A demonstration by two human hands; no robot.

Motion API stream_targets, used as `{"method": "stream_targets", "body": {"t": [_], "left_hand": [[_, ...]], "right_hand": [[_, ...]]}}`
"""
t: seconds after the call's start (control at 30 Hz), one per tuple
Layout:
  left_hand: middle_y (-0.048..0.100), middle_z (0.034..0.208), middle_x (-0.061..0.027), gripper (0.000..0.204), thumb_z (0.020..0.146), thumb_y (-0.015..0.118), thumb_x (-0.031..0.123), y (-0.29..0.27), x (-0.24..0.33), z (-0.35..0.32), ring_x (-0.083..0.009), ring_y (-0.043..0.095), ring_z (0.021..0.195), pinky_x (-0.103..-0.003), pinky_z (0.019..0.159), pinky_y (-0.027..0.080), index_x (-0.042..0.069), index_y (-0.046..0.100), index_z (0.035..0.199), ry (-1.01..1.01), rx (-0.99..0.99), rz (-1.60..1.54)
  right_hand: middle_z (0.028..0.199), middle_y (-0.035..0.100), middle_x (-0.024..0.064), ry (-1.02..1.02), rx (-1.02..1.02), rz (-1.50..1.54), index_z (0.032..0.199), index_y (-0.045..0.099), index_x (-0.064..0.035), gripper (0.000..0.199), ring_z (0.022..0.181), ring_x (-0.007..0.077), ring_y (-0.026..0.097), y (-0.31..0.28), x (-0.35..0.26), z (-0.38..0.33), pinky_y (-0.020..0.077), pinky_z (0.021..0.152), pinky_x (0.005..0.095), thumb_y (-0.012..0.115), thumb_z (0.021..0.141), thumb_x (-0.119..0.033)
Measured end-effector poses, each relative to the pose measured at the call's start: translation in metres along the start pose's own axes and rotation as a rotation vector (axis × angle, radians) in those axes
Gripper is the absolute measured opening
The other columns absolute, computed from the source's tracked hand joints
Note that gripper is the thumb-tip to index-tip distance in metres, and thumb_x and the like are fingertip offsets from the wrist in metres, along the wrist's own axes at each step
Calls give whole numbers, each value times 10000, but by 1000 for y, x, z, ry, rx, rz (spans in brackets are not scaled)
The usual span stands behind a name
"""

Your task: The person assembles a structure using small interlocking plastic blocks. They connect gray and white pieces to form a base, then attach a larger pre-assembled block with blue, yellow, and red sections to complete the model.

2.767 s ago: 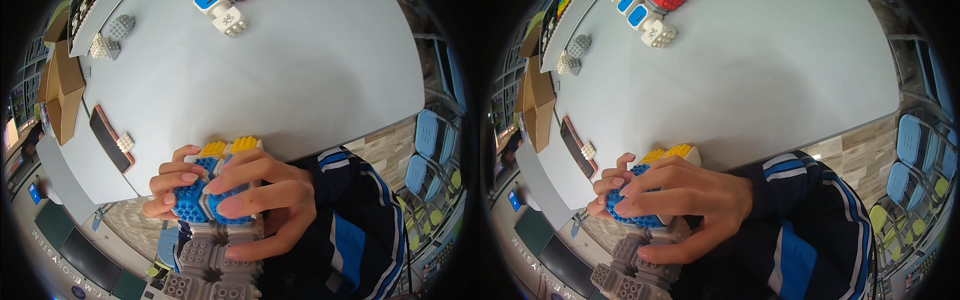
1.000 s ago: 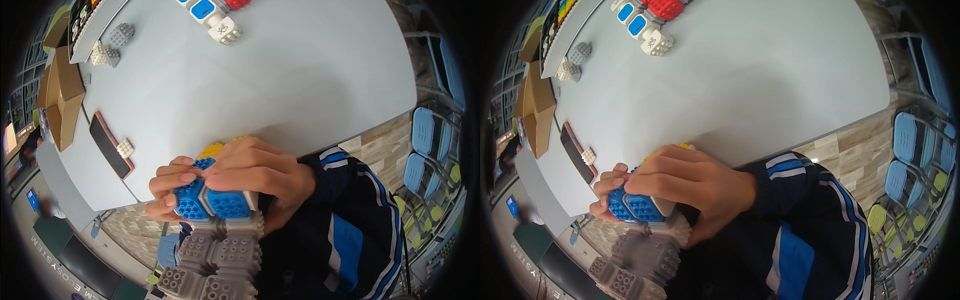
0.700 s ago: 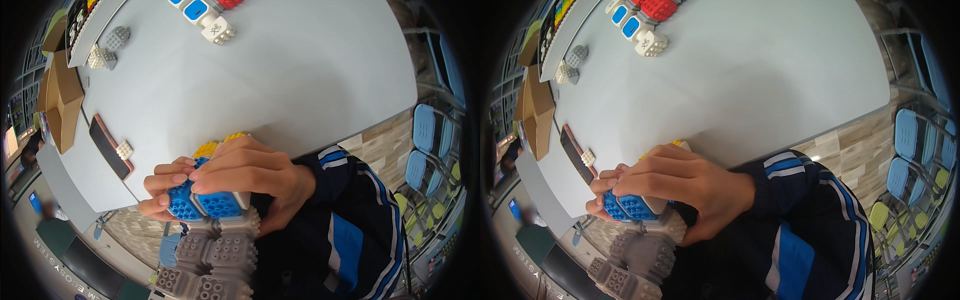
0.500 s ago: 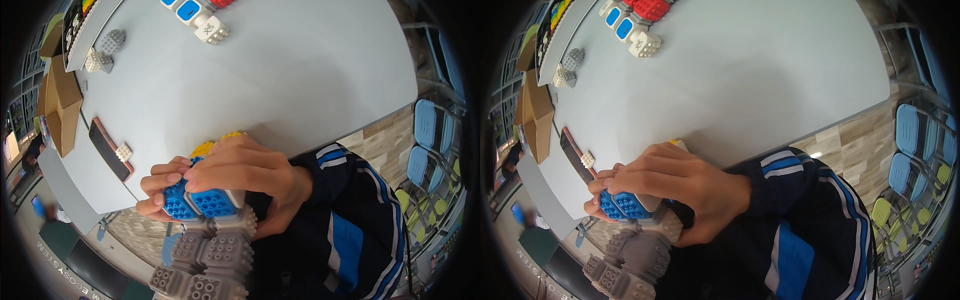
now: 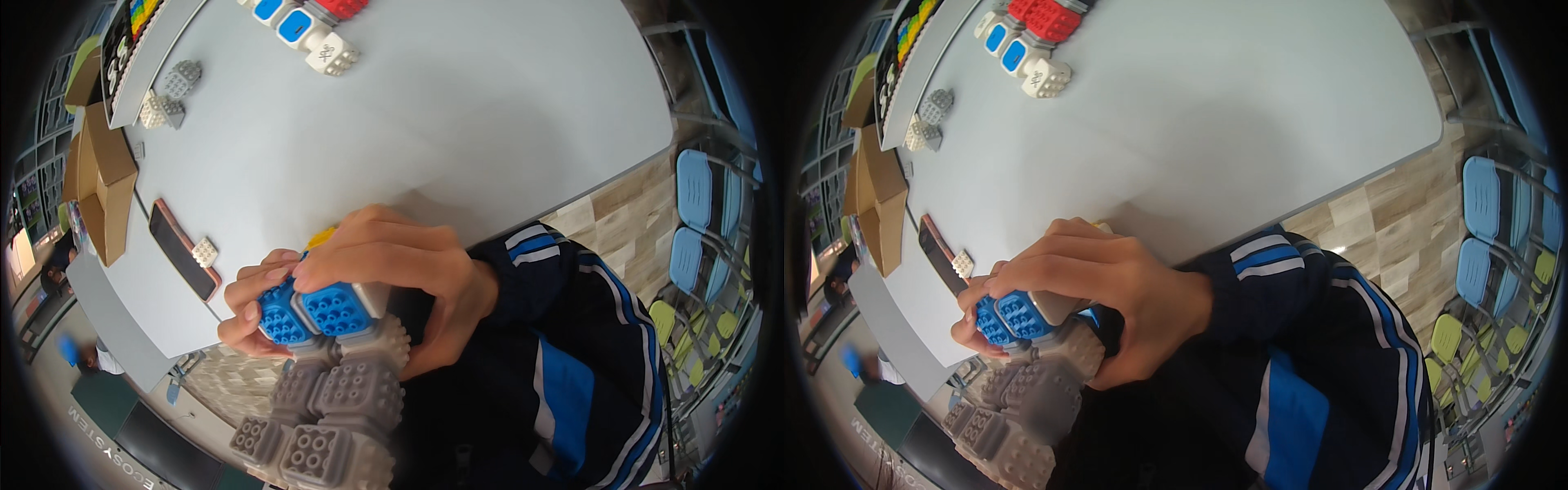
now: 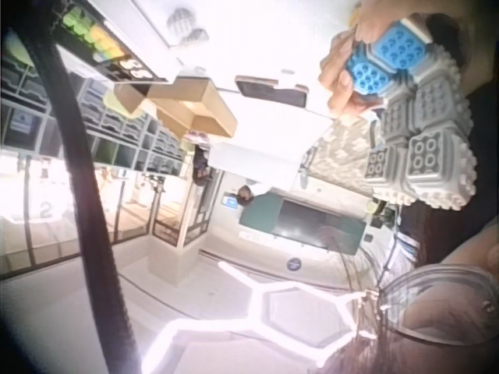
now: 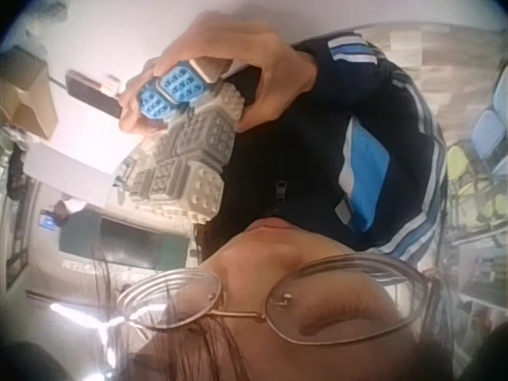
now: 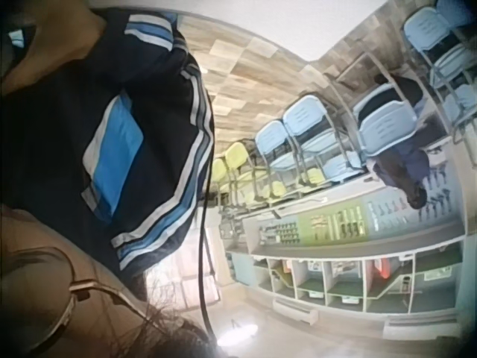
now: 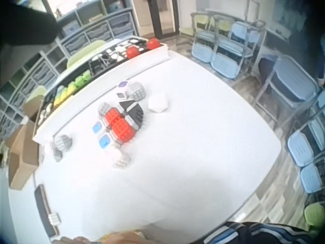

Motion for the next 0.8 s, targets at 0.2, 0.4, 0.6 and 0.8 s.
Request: {"method": "stream_targets", "body": {"t": [0.2,0.4,0.6,0.8], "left_hand": [[553,1236,-316,751,864,803,372,-2,7,-8,-398,632,1085,-556,928,544,6,429,1403,-19,-3,-24],[565,1261,-249,844,728,914,286,20,12,-8,-354,626,1106,-460,939,532,-25,475,1378,-307,46,196],[609,1208,-227,793,616,938,157,32,21,11,-376,629,1135,-447,948,518,-66,561,1276,-318,10,219],[631,1177,-232,753,609,928,163,29,19,9,-391,632,1118,-477,953,514,-78,587,1235,-285,15,163]], "right_hand": [[1297,589,142,75,-243,-191,1393,458,-46,906,1146,328,601,14,-11,10,445,983,432,906,622,-198],[1322,527,198,102,-282,-408,1358,449,-31,790,1189,349,560,18,-19,7,472,953,441,885,726,-214],[1339,506,175,138,-434,-469,1333,478,-40,809,1194,363,510,24,-25,14,415,1007,438,901,652,-151],[1310,531,161,202,-498,-394,1335,504,-21,825,1185,364,506,20,-23,16,382,1023,447,888,611,-118]]}}
Point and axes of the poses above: each hand's wrist, its own z-axis towards the middle knuckle, its own y-axis out of the palm, x = y × z, the point moved 9 cm from there along z, towards the middle knuckle
